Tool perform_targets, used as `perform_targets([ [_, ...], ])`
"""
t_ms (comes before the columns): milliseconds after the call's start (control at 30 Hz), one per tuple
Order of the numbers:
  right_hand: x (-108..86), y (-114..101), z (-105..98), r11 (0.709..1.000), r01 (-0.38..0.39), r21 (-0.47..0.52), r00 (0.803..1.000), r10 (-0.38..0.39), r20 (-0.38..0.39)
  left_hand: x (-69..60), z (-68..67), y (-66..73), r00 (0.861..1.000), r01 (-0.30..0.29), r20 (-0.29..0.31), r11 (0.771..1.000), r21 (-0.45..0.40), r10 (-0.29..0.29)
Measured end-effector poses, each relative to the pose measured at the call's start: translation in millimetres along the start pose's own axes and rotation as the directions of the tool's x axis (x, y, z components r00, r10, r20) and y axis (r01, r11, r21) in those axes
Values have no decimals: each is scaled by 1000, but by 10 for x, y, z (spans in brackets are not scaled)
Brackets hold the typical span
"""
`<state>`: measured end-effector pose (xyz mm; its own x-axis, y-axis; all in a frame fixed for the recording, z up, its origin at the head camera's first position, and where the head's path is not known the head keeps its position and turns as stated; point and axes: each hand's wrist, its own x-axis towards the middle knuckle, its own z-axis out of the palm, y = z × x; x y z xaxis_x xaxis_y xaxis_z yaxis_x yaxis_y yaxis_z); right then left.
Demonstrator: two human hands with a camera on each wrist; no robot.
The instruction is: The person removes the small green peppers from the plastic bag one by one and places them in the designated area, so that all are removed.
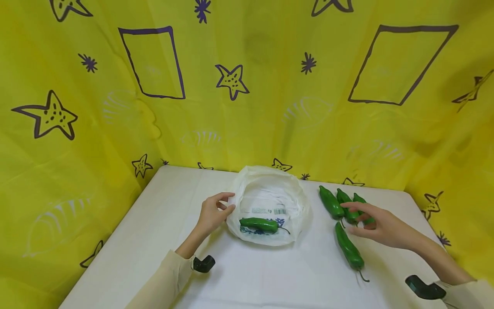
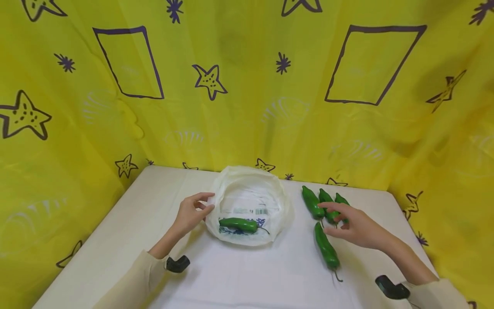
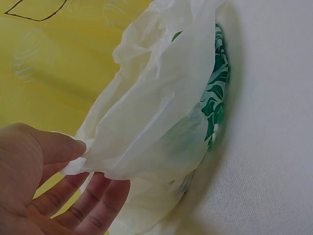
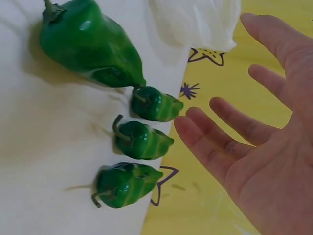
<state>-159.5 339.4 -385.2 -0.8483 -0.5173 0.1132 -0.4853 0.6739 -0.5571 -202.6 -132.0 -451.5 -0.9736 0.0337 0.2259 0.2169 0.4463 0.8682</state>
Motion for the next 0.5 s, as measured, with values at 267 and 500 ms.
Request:
perform_targets([
  [267,112,-43,-90,997,73,-25,997,-73,-10,-18,9,10,1000,18,12,1000,-7,-18],
  [500,279,-115,-135,994,102,-24,995,-102,-7,-9,4,22,1000,15,10,1000,-5,-15],
])
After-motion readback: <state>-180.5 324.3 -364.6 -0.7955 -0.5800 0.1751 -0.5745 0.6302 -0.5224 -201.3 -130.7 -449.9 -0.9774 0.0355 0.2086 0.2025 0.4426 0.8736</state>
